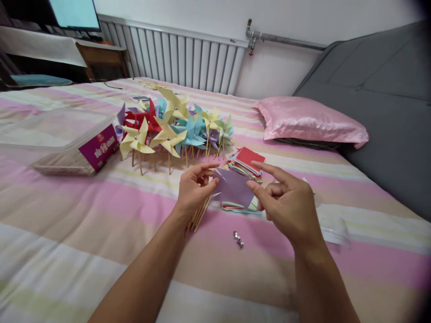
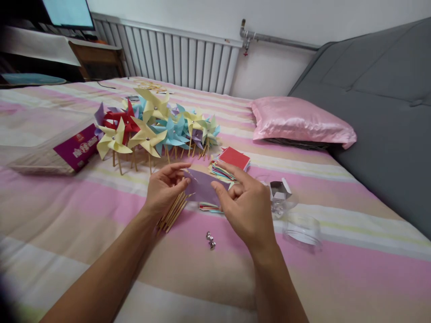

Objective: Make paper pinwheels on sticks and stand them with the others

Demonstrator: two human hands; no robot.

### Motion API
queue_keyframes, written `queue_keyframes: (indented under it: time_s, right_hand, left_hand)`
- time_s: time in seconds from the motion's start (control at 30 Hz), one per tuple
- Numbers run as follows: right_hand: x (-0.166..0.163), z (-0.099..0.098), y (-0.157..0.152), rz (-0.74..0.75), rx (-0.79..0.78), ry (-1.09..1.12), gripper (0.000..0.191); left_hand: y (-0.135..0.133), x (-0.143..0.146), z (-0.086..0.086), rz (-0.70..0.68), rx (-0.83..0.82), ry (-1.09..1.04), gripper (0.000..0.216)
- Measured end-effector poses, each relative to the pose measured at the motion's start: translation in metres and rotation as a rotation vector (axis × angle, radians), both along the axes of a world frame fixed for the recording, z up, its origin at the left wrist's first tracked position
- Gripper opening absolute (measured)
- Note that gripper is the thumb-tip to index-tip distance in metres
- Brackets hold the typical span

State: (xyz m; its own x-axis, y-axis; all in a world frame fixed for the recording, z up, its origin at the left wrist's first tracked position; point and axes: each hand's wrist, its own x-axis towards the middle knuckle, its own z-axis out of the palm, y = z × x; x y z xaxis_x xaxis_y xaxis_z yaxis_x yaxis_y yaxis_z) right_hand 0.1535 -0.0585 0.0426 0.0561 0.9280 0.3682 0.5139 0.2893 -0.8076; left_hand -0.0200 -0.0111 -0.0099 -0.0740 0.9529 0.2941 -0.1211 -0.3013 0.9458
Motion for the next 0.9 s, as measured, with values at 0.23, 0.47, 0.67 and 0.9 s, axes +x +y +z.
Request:
queue_keyframes:
  time_s: [0.23, 0.47, 0.67, 0.9]
  right_hand:
    - [-0.003, -0.013, 0.011, 0.172, -0.212, 0.060, 0.044]
    - [0.002, -0.025, 0.022, 0.167, -0.141, 0.146, 0.019]
    - [0.010, -0.027, 0.027, 0.113, 0.039, 0.212, 0.015]
    - [0.018, -0.030, 0.029, 0.370, -0.027, 0.206, 0.012]
  left_hand:
    - [-0.006, 0.006, 0.003, 0.116, 0.096, 0.142, 0.014]
    - [-0.009, 0.006, 0.004, 0.010, 0.131, 0.145, 0.009]
    - [-0.007, 0.001, 0.005, 0.067, 0.039, -0.111, 0.025]
    - [-0.001, -0.003, 0.005, -0.302, -0.438, -0.383, 0.061]
